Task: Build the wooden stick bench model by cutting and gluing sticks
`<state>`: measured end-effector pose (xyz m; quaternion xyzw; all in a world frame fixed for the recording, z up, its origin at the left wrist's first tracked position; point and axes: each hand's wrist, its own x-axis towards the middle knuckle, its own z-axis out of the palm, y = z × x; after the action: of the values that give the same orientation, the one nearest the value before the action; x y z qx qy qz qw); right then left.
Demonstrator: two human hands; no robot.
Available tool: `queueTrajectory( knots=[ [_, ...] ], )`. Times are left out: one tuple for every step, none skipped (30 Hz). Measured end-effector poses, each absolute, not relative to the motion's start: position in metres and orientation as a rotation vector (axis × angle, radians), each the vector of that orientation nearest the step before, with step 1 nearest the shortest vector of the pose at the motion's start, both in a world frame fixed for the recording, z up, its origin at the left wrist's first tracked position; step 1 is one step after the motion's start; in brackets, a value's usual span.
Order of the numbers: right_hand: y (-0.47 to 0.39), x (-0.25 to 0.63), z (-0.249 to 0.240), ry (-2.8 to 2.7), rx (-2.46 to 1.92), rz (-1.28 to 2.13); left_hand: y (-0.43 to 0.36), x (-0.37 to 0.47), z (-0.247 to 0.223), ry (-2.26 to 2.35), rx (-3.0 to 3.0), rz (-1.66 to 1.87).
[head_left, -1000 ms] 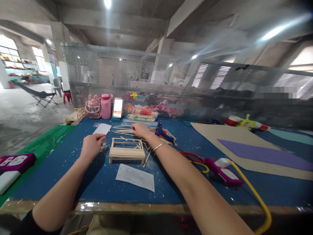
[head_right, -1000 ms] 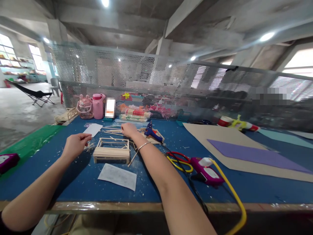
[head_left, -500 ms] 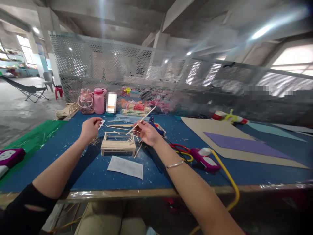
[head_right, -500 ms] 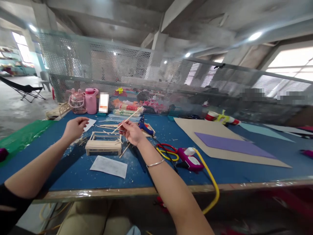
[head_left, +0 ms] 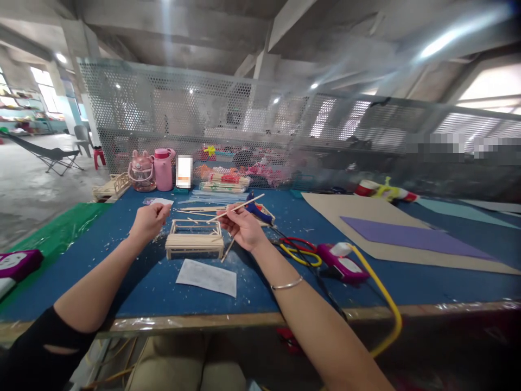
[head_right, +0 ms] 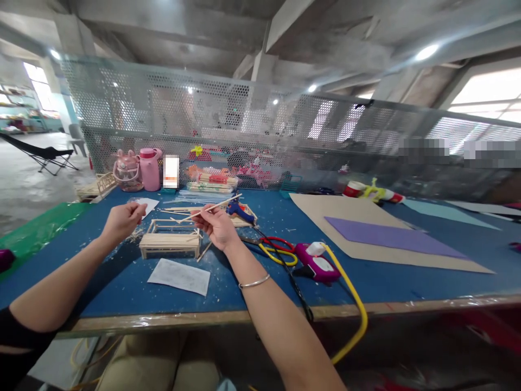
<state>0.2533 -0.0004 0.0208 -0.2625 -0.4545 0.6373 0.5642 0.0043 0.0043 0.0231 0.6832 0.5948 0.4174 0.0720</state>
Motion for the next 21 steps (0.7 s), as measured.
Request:
queueTrajectory(
  knots=[
    [-0.002, 0.252, 0.021, -1.080, -0.610, 1.501, 0.003, 0.008, 0.022, 1.770, 2.067, 1.242],
    [-0.003, 0.251, 0.020, -1.093, -0.602, 1.502, 0.002, 0.011, 0.020, 1.745, 2.084, 1.235],
    [-0.004, 0.249, 0.020, -1.105, -0.596, 1.501, 0.001, 0.013, 0.018, 1.715, 2.101, 1.240],
    [-0.005, 0.248, 0.019, -1.116, -0.590, 1.497, 0.001, 0.014, 0.016, 1.680, 2.124, 1.259],
    [-0.005, 0.247, 0.018, -1.127, -0.586, 1.490, 0.002, 0.015, 0.015, 1.645, 2.157, 1.285],
    [-0.005, 0.246, 0.017, -1.136, -0.583, 1.478, 0.003, 0.014, 0.013, 1.616, 2.201, 1.313],
    [-0.005, 0.245, 0.016, -1.144, -0.581, 1.463, 0.004, 0.014, 0.013, 1.602, 2.248, 1.343],
    [-0.005, 0.243, 0.016, -1.151, -0.580, 1.449, 0.005, 0.013, 0.012, 1.602, 2.293, 1.373],
    [-0.004, 0.242, 0.015, -1.156, -0.581, 1.437, 0.005, 0.012, 0.013, 1.608, 2.332, 1.398],
    [-0.003, 0.241, 0.014, -1.160, -0.585, 1.429, 0.005, 0.012, 0.013, 1.600, 2.364, 1.412],
    [-0.003, 0.239, 0.014, -1.164, -0.588, 1.426, 0.004, 0.013, 0.014, 1.573, 2.386, 1.417],
    [-0.003, 0.237, 0.013, -1.169, -0.591, 1.428, 0.003, 0.015, 0.015, 1.526, 2.402, 1.405],
    [-0.002, 0.235, 0.012, -1.174, -0.592, 1.433, 0.001, 0.017, 0.016, 1.468, 2.412, 1.370],
    [-0.002, 0.233, 0.012, -1.180, -0.591, 1.439, -0.001, 0.020, 0.017, 1.412, 2.418, 1.315],
    [-0.003, 0.231, 0.011, -1.185, -0.588, 1.444, -0.003, 0.023, 0.017, 1.372, 2.417, 1.248],
    [-0.003, 0.229, 0.010, -1.191, -0.585, 1.448, -0.005, 0.026, 0.018, 1.352, 2.408, 1.181],
    [-0.004, 0.228, 0.010, -1.198, -0.586, 1.450, -0.006, 0.028, 0.018, 1.350, 2.395, 1.126],
    [-0.005, 0.227, 0.010, -1.207, -0.591, 1.451, -0.007, 0.030, 0.018, 1.361, 2.384, 1.087],
    [-0.005, 0.227, 0.011, -1.217, -0.598, 1.450, -0.007, 0.030, 0.018, 1.383, 2.377, 1.069],
    [-0.005, 0.228, 0.011, -1.225, -0.609, 1.446, -0.007, 0.030, 0.019, 1.414, 2.372, 1.073],
    [-0.005, 0.230, 0.013, -1.228, -0.619, 1.435, -0.006, 0.028, 0.019, 1.447, 2.369, 1.095]
  ],
)
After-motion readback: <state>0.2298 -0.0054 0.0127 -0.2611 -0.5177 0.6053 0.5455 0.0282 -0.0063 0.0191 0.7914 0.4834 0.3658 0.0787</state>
